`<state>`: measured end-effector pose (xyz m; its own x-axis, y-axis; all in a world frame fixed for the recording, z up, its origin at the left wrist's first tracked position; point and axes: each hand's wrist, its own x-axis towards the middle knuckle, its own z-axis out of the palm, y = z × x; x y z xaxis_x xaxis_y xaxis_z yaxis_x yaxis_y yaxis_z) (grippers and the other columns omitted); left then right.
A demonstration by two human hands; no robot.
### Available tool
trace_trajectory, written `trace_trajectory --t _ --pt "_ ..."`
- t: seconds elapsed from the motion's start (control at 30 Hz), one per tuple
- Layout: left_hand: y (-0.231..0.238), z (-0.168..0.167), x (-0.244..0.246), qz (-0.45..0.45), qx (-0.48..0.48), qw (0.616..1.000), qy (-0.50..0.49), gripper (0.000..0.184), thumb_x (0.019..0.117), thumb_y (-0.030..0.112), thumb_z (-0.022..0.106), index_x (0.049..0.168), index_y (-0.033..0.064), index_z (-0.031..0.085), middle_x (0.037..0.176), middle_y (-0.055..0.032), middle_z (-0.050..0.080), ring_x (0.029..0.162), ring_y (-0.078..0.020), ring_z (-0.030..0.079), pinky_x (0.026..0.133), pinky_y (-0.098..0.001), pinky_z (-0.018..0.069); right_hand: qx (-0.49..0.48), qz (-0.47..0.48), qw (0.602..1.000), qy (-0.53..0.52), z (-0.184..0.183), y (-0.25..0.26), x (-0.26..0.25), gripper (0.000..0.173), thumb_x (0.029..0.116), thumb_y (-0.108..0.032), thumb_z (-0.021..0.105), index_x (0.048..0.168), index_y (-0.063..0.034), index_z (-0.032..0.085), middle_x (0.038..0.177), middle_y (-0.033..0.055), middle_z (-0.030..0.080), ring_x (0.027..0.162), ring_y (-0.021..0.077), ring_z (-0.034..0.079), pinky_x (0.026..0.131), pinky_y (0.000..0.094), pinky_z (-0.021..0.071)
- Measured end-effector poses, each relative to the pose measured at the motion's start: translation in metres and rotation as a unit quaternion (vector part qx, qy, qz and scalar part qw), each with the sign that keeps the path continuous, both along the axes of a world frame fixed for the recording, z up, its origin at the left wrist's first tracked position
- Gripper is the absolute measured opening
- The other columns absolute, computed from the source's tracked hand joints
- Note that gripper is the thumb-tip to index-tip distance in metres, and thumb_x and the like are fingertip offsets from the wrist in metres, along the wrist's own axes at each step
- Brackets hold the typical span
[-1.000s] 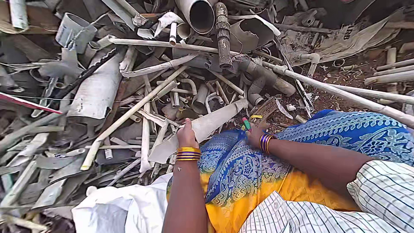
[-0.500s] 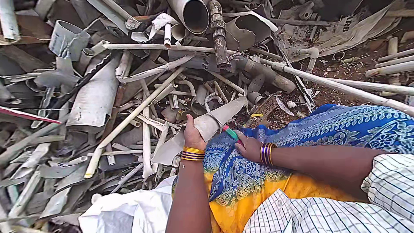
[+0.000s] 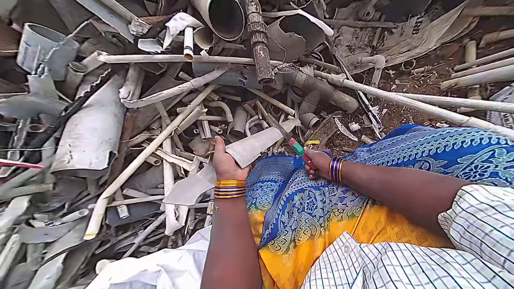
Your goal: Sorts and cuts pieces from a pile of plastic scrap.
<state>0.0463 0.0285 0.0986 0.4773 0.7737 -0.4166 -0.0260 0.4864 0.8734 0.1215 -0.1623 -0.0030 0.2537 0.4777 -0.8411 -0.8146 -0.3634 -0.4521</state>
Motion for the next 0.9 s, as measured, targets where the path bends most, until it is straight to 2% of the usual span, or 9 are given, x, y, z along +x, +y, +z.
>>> trace_trajectory --t 0.07,0.23,0.33,0.4,0.47,0.57,0.77,0.83,0.9 --pt "0.001 -0.004 -0.001 0.033 0.014 0.999 0.008 0.051 0.1103 0.052 0.026 0.136 0.0124 0.047 0.116 -0.0123 0.065 0.105 -0.0251 0.067 0.086 -0.0510 0.0578 -0.001 0.055 0.996 -0.066 0.010 0.002 -0.007 0.051 0.1126 -0.047 0.025 0.134 -0.0065 0.050 0.072 0.0032 0.043 0.052 0.0125 0.045 0.051 0.0262 0.0433" --pt "0.003 -0.010 -0.004 0.092 0.018 0.995 0.038 0.065 0.1078 0.061 0.019 0.149 0.0155 0.039 0.140 -0.0114 0.055 0.126 -0.0256 0.058 0.099 -0.0537 0.0513 0.215 0.269 0.922 -0.175 0.073 -0.008 -0.034 0.038 0.1133 -0.036 0.033 0.124 -0.0045 0.051 0.069 -0.0006 0.040 0.050 0.0084 0.042 0.048 0.0236 0.0395" --pt "0.005 -0.010 -0.006 0.101 0.013 0.994 0.045 0.066 0.1072 0.062 0.021 0.150 0.0152 0.039 0.142 -0.0131 0.054 0.127 -0.0281 0.058 0.099 -0.0555 0.0516 0.129 0.154 0.976 -0.079 0.050 -0.003 -0.032 0.041 0.1137 -0.040 0.029 0.121 -0.0050 0.049 0.067 -0.0003 0.042 0.048 0.0081 0.043 0.047 0.0221 0.0405" --pt "0.006 -0.010 -0.008 0.078 0.022 0.996 0.044 0.058 0.1093 0.056 0.025 0.147 0.0146 0.040 0.136 -0.0139 0.058 0.121 -0.0277 0.061 0.095 -0.0543 0.0537 0.029 0.062 0.997 -0.019 0.028 0.005 -0.024 0.044 0.1125 -0.047 0.027 0.122 -0.0084 0.046 0.067 0.0000 0.043 0.046 0.0080 0.040 0.044 0.0220 0.0379" --pt "0.011 -0.008 -0.010 0.038 0.046 0.997 0.048 0.041 0.1113 0.041 0.034 0.139 0.0135 0.046 0.121 -0.0114 0.063 0.108 -0.0233 0.066 0.088 -0.0489 0.0568 0.057 0.109 0.990 -0.075 0.034 0.004 -0.026 0.041 0.1136 -0.042 0.028 0.120 -0.0056 0.046 0.069 0.0001 0.042 0.048 0.0069 0.041 0.045 0.0207 0.0375" --pt "0.009 -0.003 -0.013 -0.015 0.075 0.991 0.105 0.019 0.1076 0.025 0.050 0.116 0.0093 0.056 0.094 -0.0057 0.067 0.083 -0.0146 0.069 0.073 -0.0361 0.0604 0.167 0.308 0.885 -0.307 0.059 -0.003 -0.032 0.042 0.1136 -0.028 0.035 0.133 0.0056 0.052 0.102 0.0203 0.060 0.088 0.0256 0.059 0.083 0.0404 0.0482" --pt "0.009 0.027 -0.042 -0.025 0.124 0.990 0.058 0.020 0.1057 0.006 0.038 0.102 0.0027 0.057 0.081 -0.0073 0.071 0.072 -0.0152 0.073 0.066 -0.0333 0.0634 -0.123 0.246 0.916 -0.291 0.015 0.011 0.021 0.052 0.1137 -0.033 0.032 0.146 0.0070 0.042 0.132 0.0299 0.060 0.126 0.0390 0.060 0.107 0.0530 0.0448" --pt "0.017 0.034 -0.069 -0.039 0.157 0.987 0.002 0.027 0.1022 0.003 0.032 0.099 0.0061 0.058 0.081 -0.0031 0.074 0.074 -0.0124 0.074 0.068 -0.0314 0.0640 -0.121 0.249 0.897 -0.343 0.034 0.010 0.028 0.054 0.1135 -0.032 0.033 0.153 0.0048 0.034 0.133 0.0306 0.060 0.127 0.0410 0.059 0.108 0.0541 0.0439" --pt "0.025 0.037 -0.093 -0.047 0.187 0.979 -0.059 0.031 0.0943 0.003 0.033 0.093 0.0106 0.062 0.082 -0.0001 0.076 0.076 -0.0097 0.075 0.069 -0.0297 0.0638 -0.074 0.335 0.832 -0.436 0.071 0.004 0.026 0.056 0.1135 -0.033 0.032 0.159 -0.0020 0.028 0.130 0.0306 0.061 0.123 0.0446 0.061 0.105 0.0580 0.0449"
